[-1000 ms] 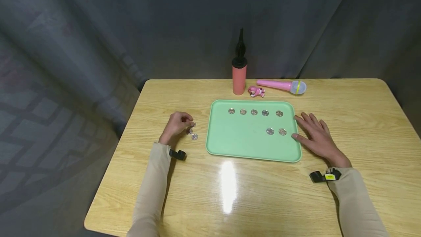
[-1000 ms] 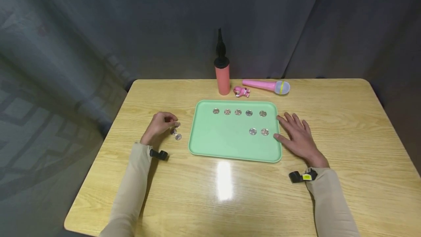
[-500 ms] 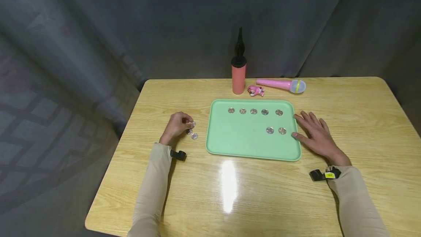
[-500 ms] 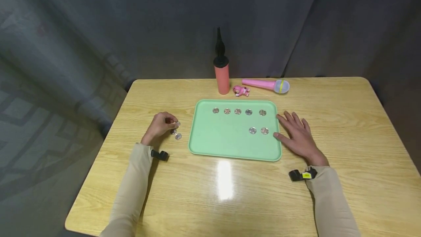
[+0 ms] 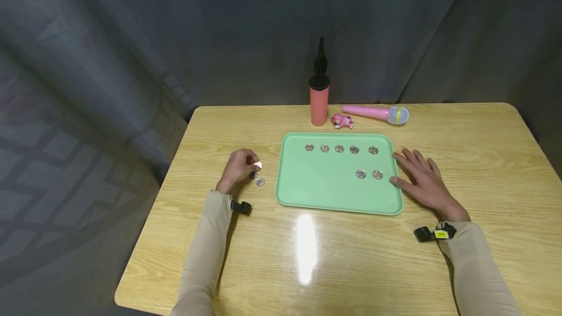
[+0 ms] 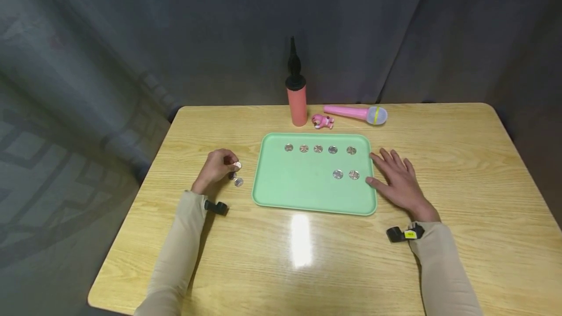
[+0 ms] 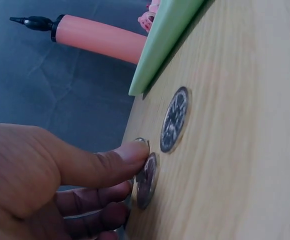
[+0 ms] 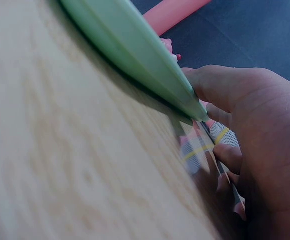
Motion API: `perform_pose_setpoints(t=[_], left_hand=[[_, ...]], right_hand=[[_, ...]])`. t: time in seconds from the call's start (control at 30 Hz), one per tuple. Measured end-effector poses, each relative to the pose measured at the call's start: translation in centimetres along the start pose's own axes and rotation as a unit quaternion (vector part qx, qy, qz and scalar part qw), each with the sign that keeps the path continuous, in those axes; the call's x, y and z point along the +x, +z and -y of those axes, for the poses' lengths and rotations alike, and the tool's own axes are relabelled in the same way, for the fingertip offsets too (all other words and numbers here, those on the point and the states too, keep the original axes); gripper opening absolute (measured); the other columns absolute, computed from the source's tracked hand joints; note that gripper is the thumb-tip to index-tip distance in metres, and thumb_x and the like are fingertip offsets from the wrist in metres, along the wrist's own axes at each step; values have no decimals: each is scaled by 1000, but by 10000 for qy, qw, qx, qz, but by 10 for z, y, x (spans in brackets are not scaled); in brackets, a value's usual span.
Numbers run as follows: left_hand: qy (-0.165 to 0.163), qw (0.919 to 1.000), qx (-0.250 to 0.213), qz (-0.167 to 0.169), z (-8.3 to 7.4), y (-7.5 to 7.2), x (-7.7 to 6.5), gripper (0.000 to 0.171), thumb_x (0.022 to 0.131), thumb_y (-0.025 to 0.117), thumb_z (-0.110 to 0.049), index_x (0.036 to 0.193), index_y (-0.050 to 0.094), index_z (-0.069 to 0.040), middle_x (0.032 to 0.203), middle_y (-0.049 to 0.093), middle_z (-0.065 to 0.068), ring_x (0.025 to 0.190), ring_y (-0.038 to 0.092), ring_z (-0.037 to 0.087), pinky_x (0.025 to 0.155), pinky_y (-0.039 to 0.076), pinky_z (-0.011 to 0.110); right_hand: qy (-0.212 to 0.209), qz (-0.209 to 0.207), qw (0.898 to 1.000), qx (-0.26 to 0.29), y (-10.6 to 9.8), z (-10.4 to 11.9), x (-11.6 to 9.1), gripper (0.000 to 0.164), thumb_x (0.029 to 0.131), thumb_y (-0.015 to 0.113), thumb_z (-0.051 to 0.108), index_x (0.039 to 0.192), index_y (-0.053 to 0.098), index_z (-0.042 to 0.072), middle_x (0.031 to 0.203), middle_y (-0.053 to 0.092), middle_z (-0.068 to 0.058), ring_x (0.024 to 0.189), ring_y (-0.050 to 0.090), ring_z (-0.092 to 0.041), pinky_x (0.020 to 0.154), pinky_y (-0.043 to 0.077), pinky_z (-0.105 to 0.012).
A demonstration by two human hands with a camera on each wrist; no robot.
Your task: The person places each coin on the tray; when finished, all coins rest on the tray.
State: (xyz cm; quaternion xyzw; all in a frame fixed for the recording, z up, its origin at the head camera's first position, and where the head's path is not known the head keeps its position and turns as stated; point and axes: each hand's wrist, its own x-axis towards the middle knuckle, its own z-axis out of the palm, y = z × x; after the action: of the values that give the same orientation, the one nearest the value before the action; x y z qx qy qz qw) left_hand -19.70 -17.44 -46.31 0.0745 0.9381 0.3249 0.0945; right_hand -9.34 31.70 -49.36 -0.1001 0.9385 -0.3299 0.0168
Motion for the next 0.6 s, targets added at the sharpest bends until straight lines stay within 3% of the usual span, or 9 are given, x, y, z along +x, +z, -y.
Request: perform_pose_setpoints(t=[0.27,0.6], left_hand=[[-77,9992,-302,-242,-1,-1,-3,10,83,79,-5,86,70,-1,80,68,12,66,58,15,59,47,22],[91,9985,-486,-252,-3,-7,-2,5,85,76,-4,85,74,1,85,75,17,69,65,17,62,52,23]], right_hand=[[-29,23,10000,7,1,1,1,70,99,60,35,158,29,12,163,15,-31,154,0,-49,119,-10,-68],[-16,-43,10000,3,0,0,0,70,98,60,35,157,30,13,163,16,-31,154,2,-49,119,-9,-68]])
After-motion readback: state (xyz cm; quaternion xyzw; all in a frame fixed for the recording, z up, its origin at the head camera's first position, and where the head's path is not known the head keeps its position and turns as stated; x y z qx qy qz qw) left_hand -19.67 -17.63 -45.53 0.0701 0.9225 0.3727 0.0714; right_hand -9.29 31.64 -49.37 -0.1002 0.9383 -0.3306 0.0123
